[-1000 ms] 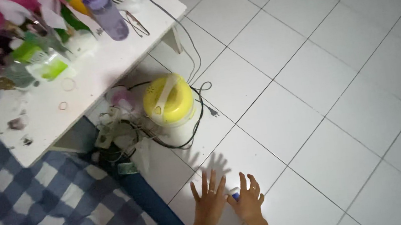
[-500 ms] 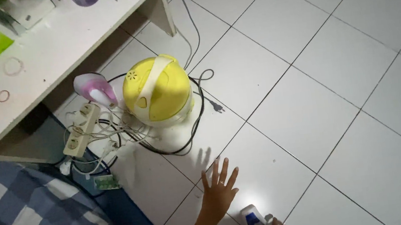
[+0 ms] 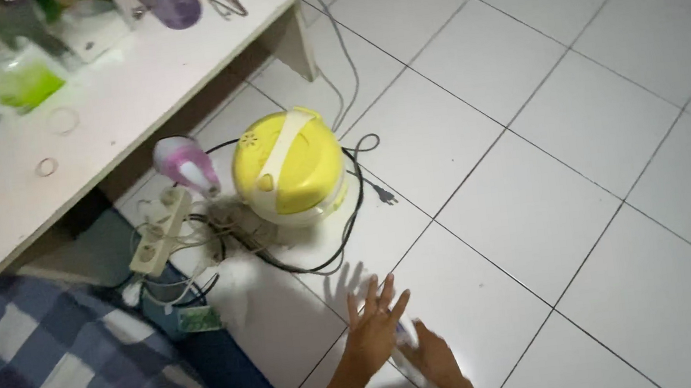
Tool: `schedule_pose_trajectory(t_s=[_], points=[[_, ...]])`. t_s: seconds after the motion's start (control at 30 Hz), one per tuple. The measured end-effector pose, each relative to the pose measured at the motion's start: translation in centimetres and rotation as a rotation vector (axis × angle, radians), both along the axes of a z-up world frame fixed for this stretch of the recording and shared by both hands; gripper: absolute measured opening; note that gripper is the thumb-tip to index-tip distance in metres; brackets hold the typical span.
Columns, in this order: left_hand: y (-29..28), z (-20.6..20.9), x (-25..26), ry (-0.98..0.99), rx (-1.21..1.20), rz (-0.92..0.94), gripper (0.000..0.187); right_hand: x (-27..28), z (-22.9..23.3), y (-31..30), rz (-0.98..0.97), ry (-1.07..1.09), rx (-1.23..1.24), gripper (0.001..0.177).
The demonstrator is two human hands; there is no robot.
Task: Tidying and wiping a small desk in a bedroom.
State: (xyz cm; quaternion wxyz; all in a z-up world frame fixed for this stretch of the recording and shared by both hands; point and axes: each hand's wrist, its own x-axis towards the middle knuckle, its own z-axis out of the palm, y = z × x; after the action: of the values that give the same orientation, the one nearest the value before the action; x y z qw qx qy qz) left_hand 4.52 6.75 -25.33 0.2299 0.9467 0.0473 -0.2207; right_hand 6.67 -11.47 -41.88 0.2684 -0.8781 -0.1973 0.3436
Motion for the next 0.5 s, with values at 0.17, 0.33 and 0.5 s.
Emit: schedule_pose_trajectory(t_s=[0.17, 0.33, 0.5], points=[[4.2, 0.5, -2.0, -0.277, 0.371, 0.005, 0.077, 5.0, 16.7, 9.0, 0.234, 0.034, 0.092, 0.064], [9.7, 4.1, -4.4, -0.264, 0.397, 0.251, 0.044, 5.6, 25.8, 13.2, 0.322, -0.174, 0.415, 0.045], [15.4, 8.0, -7.1, -0.352, 0.413, 0.384, 0.026, 6.0, 30.1, 17.5, 0.238, -0.152, 0.473, 0.046]])
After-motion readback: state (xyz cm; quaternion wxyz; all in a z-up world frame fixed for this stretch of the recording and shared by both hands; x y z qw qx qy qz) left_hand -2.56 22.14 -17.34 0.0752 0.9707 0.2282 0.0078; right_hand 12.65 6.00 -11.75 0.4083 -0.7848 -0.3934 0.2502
